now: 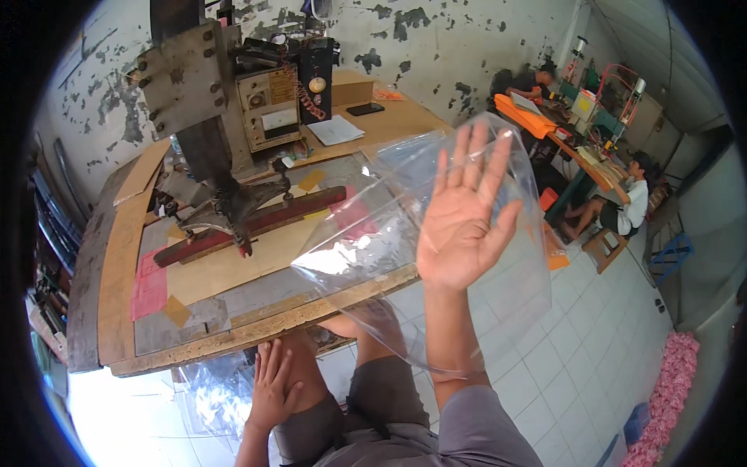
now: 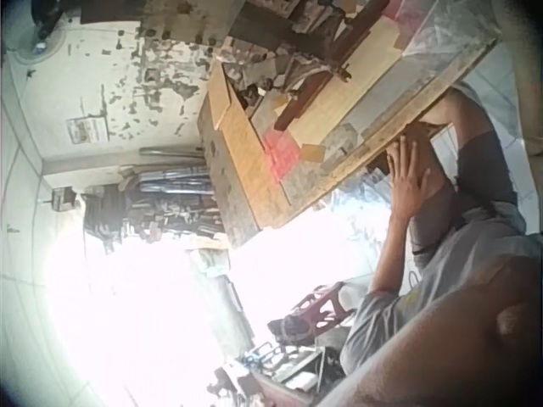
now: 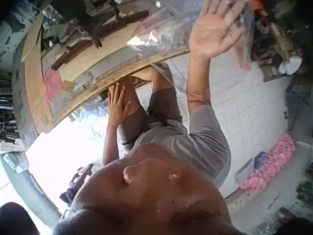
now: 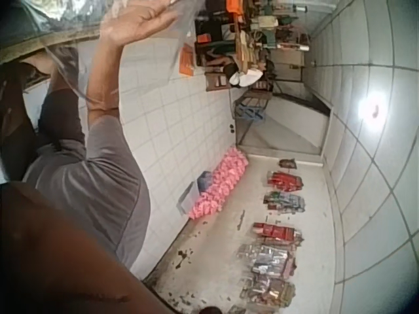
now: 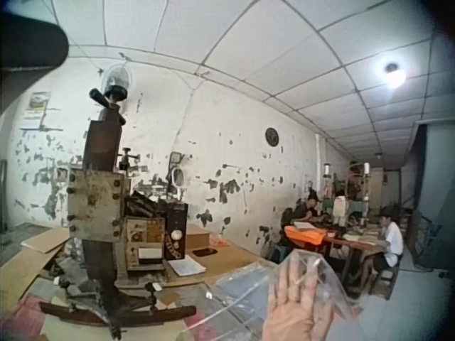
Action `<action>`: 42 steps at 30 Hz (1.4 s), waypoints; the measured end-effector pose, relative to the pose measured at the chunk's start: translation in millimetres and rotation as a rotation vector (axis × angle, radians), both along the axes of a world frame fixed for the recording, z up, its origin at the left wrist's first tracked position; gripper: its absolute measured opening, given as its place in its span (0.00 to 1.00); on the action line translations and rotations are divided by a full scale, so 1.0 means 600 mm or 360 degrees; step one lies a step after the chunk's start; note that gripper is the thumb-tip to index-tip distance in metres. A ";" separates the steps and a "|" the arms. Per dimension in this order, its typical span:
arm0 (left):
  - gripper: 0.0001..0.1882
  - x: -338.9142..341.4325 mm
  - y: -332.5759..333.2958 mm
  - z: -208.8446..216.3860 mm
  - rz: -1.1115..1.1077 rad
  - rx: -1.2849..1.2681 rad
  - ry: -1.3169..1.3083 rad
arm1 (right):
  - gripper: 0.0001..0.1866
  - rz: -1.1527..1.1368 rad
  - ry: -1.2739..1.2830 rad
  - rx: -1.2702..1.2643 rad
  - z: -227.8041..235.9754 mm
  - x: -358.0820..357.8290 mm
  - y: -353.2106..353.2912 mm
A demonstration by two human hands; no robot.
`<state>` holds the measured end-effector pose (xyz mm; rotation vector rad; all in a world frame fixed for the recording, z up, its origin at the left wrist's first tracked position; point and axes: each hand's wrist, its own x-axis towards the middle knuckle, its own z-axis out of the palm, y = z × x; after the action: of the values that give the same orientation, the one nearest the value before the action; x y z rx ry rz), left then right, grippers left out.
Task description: The person holds a transparent plastic sheet, positions it on a manufacturing plate under a heat-sealing machine, and then handles the resulting bag by checking the edges and folding it.
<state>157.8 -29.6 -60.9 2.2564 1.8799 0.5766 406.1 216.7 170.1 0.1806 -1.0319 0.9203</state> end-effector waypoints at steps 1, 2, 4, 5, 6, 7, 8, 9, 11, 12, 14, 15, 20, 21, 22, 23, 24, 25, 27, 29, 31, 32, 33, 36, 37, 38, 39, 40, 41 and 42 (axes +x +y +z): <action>0.37 0.007 -0.003 -0.003 0.0152 0.0011 -0.0284 | 0.45 -0.0006 -0.0008 -0.0044 0.007 -0.013 -0.003; 0.42 0.010 -0.003 -0.007 0.0301 0.0027 -0.0570 | 0.45 0.0006 0.0021 -0.0042 0.010 -0.024 -0.004; 0.47 0.012 0.007 -0.015 0.0286 0.0007 -0.0600 | 0.44 0.0252 0.0131 -0.0037 0.013 -0.039 -0.003; 0.47 0.023 0.012 -0.015 0.0307 0.0015 -0.0592 | 0.44 0.0326 0.0135 -0.0050 0.017 -0.040 -0.004; 0.48 0.036 0.014 -0.012 0.0344 0.0031 -0.0593 | 0.44 0.0344 0.0141 -0.0043 0.021 -0.045 -0.005; 0.48 0.045 0.012 -0.004 0.0333 0.0089 -0.0547 | 0.44 0.0396 0.0126 -0.0057 0.024 -0.050 -0.006; 0.48 0.055 0.001 0.005 0.0343 0.0096 -0.0542 | 0.44 0.0443 0.0111 -0.0072 0.025 -0.053 -0.007; 0.47 0.061 -0.017 0.019 0.0306 0.0044 -0.0415 | 0.44 0.0442 0.0081 -0.0068 0.028 -0.060 -0.010; 0.43 0.069 -0.045 0.033 0.0257 0.0077 -0.0213 | 0.44 0.0438 0.0078 -0.0067 0.033 -0.068 -0.016; 0.43 0.069 -0.054 0.035 0.0260 0.0083 -0.0205 | 0.44 0.0415 0.0071 -0.0083 0.033 -0.069 -0.019; 0.34 0.060 -0.065 0.039 0.0250 0.0054 -0.0285 | 0.44 0.0394 0.0068 -0.0078 0.031 -0.073 -0.022; 0.34 0.058 -0.055 0.037 0.0233 0.0065 -0.0291 | 0.43 0.0342 0.0039 -0.0070 0.036 -0.066 -0.025; 0.19 0.025 0.016 0.011 0.0432 0.0357 -0.0405 | 0.43 0.0271 0.0034 -0.0041 0.023 -0.076 -0.019; 0.18 0.019 0.025 0.009 0.0437 0.0506 -0.0301 | 0.43 0.0233 0.0028 -0.0069 0.018 -0.082 -0.018; 0.18 0.021 0.025 0.009 0.0446 0.0502 -0.0286 | 0.43 0.0244 0.0040 -0.0075 0.014 -0.085 -0.014; 0.16 0.026 0.023 0.013 0.0531 0.0404 -0.0369 | 0.44 0.0222 0.0014 -0.0071 0.010 -0.085 -0.009; 0.14 0.033 0.025 0.016 0.0600 0.0305 -0.0470 | 0.44 0.0183 -0.0027 -0.0063 0.008 -0.079 -0.005; 0.14 0.034 0.023 0.023 0.0598 0.0302 -0.0472 | 0.44 0.0180 -0.0030 -0.0065 0.008 -0.074 -0.002; 0.16 0.036 0.017 0.035 0.0773 -0.0262 -0.0695 | 0.44 0.0105 -0.0053 -0.0087 0.005 -0.071 0.000; 0.18 0.022 0.010 0.025 0.0697 -0.0430 -0.0579 | 0.44 0.0137 -0.0037 -0.0106 -0.001 -0.075 0.008; 0.21 0.013 0.011 0.012 0.0613 -0.0592 -0.0459 | 0.44 0.0163 -0.0016 -0.0120 -0.005 -0.082 0.011; 0.23 0.011 0.017 0.002 0.0450 -0.0027 -0.0239 | 0.44 0.0175 -0.0017 -0.0142 -0.007 -0.087 0.010; 0.24 0.013 0.023 0.006 0.0273 0.0529 -0.0001 | 0.44 0.0188 -0.0007 -0.0167 -0.011 -0.088 0.010; 0.23 0.033 0.039 0.033 0.0569 0.0513 -0.0223 | 0.44 0.0197 -0.0011 -0.0205 -0.020 -0.092 0.016; 0.23 0.035 0.038 0.043 0.0568 0.0509 -0.0225 | 0.44 0.0195 -0.0012 -0.0209 -0.023 -0.094 0.017; 0.25 0.036 0.036 0.052 0.0718 0.0159 -0.0453 | 0.44 0.0217 0.0001 -0.0207 -0.025 -0.096 0.018; 0.28 0.038 0.036 0.059 0.0864 -0.0195 -0.0685 | 0.44 0.0242 0.0005 -0.0203 -0.027 -0.098 0.018; 0.28 0.036 0.041 0.066 0.0864 -0.0200 -0.0693 | 0.44 0.0241 -0.0003 -0.0206 -0.029 -0.099 0.017; 0.31 0.030 0.047 0.073 0.0903 -0.0567 -0.0597 | 0.44 0.0262 0.0000 -0.0182 -0.029 -0.099 0.016; 0.36 0.024 0.052 0.076 0.0934 -0.0933 -0.0491 | 0.44 0.0284 0.0006 -0.0159 -0.030 -0.098 0.015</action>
<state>172.4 1.4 -15.3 1.1877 2.1639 0.3396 347.2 225.9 152.0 0.1929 -0.9749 1.1304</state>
